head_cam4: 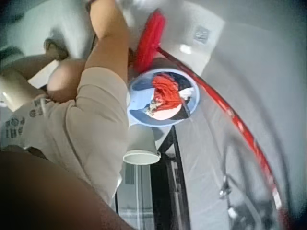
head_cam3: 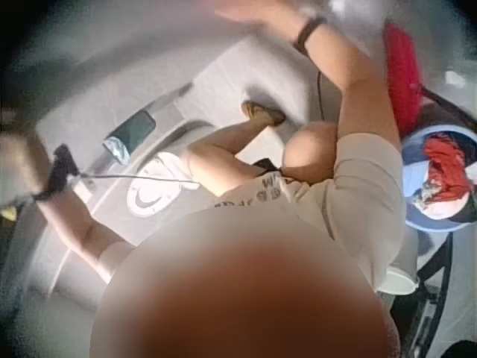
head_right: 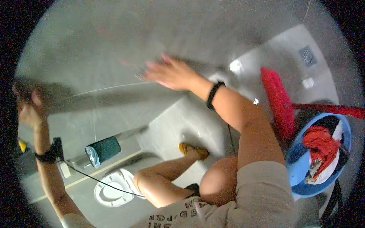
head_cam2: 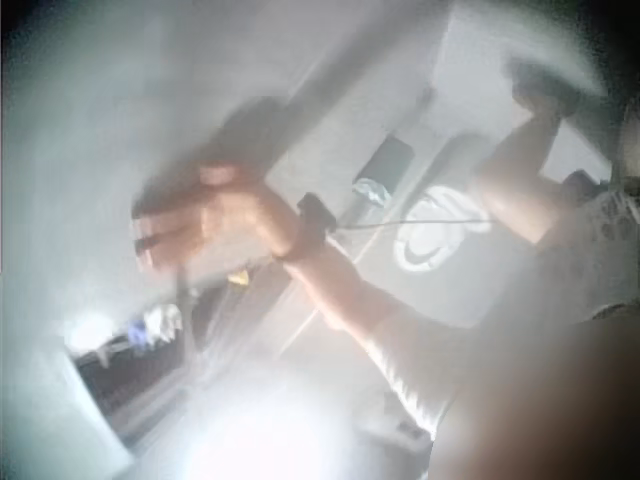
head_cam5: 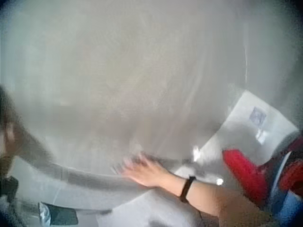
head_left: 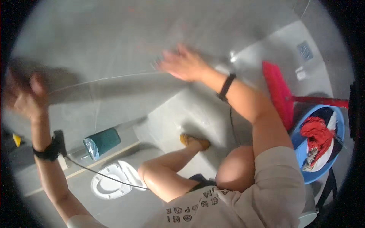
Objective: The person cleans bathroom wall tiles by scrubbing them with a scouring pad, then wipes them with a cloth and rinses the area using water from a tap into a bucket.
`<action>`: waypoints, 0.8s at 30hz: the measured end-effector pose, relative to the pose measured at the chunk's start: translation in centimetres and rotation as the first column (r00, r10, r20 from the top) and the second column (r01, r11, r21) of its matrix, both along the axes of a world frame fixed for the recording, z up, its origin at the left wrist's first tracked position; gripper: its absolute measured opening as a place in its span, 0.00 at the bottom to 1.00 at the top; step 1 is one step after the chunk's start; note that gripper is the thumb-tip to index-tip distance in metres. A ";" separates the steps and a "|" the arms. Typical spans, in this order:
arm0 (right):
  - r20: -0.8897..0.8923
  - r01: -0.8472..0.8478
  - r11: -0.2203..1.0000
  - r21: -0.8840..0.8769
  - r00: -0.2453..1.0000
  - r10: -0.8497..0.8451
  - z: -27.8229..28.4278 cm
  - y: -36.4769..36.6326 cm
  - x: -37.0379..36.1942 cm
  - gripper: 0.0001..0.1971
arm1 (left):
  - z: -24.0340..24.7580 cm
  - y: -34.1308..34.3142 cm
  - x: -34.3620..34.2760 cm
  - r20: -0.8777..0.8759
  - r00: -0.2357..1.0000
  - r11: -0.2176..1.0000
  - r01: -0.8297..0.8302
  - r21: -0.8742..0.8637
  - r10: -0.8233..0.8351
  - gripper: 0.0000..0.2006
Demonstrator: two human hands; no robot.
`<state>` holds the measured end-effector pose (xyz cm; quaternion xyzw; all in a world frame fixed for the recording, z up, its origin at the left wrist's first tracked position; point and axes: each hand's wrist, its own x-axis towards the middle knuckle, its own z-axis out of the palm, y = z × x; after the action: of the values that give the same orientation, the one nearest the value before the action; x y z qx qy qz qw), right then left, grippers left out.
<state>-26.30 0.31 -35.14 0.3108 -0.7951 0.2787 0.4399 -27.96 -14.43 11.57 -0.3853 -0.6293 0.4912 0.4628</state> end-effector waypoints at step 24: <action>-0.263 0.076 0.983 -0.167 0.958 -0.119 36.2 -7.0 2.4 0.27 | -21.0 -8.2 34.0 0.525 0.336 -0.073 -0.886 0.459 -0.782 0.21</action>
<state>-23.89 -6.69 1.04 0.2712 -0.7177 0.2722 0.5807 6.01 -22.59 -9.45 -0.0420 -0.8823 -0.4653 0.0575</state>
